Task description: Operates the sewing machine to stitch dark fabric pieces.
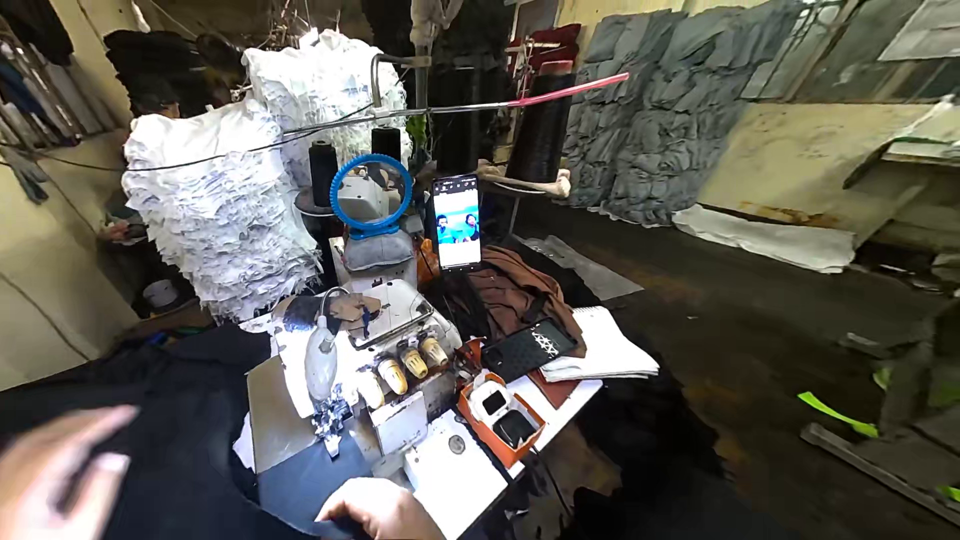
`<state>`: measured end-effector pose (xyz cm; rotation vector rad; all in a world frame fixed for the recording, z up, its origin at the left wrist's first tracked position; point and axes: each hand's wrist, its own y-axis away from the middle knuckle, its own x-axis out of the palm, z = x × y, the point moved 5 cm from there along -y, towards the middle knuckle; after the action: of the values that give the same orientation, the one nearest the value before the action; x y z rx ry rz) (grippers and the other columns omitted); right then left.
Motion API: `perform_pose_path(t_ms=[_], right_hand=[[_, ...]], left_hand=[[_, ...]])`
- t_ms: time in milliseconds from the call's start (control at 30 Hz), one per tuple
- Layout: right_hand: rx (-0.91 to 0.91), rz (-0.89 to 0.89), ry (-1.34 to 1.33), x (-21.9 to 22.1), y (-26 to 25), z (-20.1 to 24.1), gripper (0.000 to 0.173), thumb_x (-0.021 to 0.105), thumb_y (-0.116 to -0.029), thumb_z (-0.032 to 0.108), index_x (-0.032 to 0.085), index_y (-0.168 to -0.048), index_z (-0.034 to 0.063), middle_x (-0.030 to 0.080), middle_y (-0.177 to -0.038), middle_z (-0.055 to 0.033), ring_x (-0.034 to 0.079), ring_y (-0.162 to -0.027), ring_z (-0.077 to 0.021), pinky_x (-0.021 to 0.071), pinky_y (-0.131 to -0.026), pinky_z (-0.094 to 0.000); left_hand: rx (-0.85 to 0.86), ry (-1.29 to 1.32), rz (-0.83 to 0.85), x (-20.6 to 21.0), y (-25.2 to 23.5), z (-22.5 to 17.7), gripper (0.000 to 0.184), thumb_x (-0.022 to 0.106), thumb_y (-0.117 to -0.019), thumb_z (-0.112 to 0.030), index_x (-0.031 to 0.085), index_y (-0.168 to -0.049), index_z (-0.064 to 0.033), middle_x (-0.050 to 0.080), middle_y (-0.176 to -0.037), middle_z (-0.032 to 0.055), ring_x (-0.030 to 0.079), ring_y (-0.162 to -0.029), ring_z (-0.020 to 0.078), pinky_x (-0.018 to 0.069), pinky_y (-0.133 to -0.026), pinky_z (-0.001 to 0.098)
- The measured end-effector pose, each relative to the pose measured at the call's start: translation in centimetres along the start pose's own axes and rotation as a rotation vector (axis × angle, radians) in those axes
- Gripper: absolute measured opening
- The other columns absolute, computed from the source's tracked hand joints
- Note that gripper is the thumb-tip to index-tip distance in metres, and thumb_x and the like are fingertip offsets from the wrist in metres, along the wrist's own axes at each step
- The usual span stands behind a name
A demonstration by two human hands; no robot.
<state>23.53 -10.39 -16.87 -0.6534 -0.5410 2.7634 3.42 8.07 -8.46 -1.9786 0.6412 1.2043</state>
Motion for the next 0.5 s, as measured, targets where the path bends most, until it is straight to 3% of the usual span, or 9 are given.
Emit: perform_pose_path(t_ms=[67,133,200,267,333,433,500], right_hand=[[0.016,0.005,-0.039,0.2,-0.4,-0.1,0.019,0.057,-0.0948,-0.003,0.071,-0.106,-0.0082,0.072,-0.1,-0.0212,0.071,-0.095,-0.0291,0.0568,-0.087,-0.0443],[0.034,-0.008,-0.038,-0.1,-0.7,0.0,0.019,0.057,-0.0942,-0.003,0.072,-0.106,-0.007,0.072,-0.102,-0.0196,0.071,-0.096,-0.0268,0.0572,-0.087,-0.0424],[0.057,-0.027,-0.005,-1.0,-0.9,-0.2,0.021,0.057,-0.0931,-0.004,0.072,-0.106,-0.0053,0.072,-0.103,-0.0185,0.071,-0.095,-0.0256,0.0573,-0.086,-0.0415],[0.088,-0.053,0.018,-2.0,-0.8,-0.7,0.019,0.058,-0.0927,-0.004,0.072,-0.106,-0.0055,0.072,-0.101,-0.019,0.071,-0.093,-0.0261,0.0573,-0.085,-0.0414],[0.105,-0.065,-0.016,-2.4,-0.6,-1.4,0.017,0.06,-0.0925,-0.004,0.072,-0.105,-0.006,0.072,-0.1,-0.0191,0.071,-0.092,-0.0244,0.0569,-0.085,-0.0391],[0.079,-0.065,-0.071,-1.9,-0.5,-1.2,0.016,0.06,-0.0928,-0.004,0.072,-0.104,-0.0072,0.072,-0.1,-0.0193,0.071,-0.093,-0.0241,0.0568,-0.086,-0.0384],[0.075,-0.081,-0.084,-1.6,-0.5,-0.7,0.017,0.059,-0.0934,-0.005,0.07,-0.106,-0.0076,0.073,-0.099,-0.0185,0.072,-0.091,-0.0228,0.0578,-0.084,-0.0372]], left_hand=[[0.153,0.268,0.11,5.4,0.6,-4.1,0.039,0.051,-0.1008,-0.007,0.058,-0.135,0.0104,0.058,-0.138,0.0314,0.051,-0.135,0.0468,0.0368,-0.115,0.0593],[0.164,0.505,0.181,9.4,2.1,-7.8,0.036,0.05,-0.1019,-0.006,0.06,-0.133,0.0091,0.066,-0.128,0.0267,0.06,-0.125,0.0373,0.0425,-0.111,0.0498],[0.154,0.594,0.141,11.1,3.1,-8.8,0.031,0.049,-0.1019,-0.005,0.066,-0.124,0.0105,0.068,-0.111,0.0271,0.064,-0.107,0.0333,0.0495,-0.099,0.0432],[0.119,0.558,0.057,11.2,3.3,-8.1,0.026,0.05,-0.0995,-0.001,0.07,-0.111,0.0113,0.069,-0.101,0.0271,0.065,-0.098,0.0313,0.0523,-0.093,0.0394],[0.078,0.516,0.067,10.7,3.1,-7.6,0.025,0.052,-0.1002,-0.004,0.07,-0.11,0.0112,0.069,-0.102,0.0266,0.066,-0.098,0.0302,0.0522,-0.093,0.0388],[0.124,0.485,0.176,10.6,2.7,-8.3,0.034,0.056,-0.1006,-0.013,0.066,-0.123,0.0099,0.069,-0.116,0.0276,0.066,-0.112,0.0379,0.0498,-0.101,0.0501],[0.16,0.578,0.161,10.8,2.6,-9.4,0.032,0.055,-0.1004,-0.009,0.064,-0.122,0.012,0.068,-0.114,0.0274,0.066,-0.11,0.0324,0.0509,-0.101,0.0437]])
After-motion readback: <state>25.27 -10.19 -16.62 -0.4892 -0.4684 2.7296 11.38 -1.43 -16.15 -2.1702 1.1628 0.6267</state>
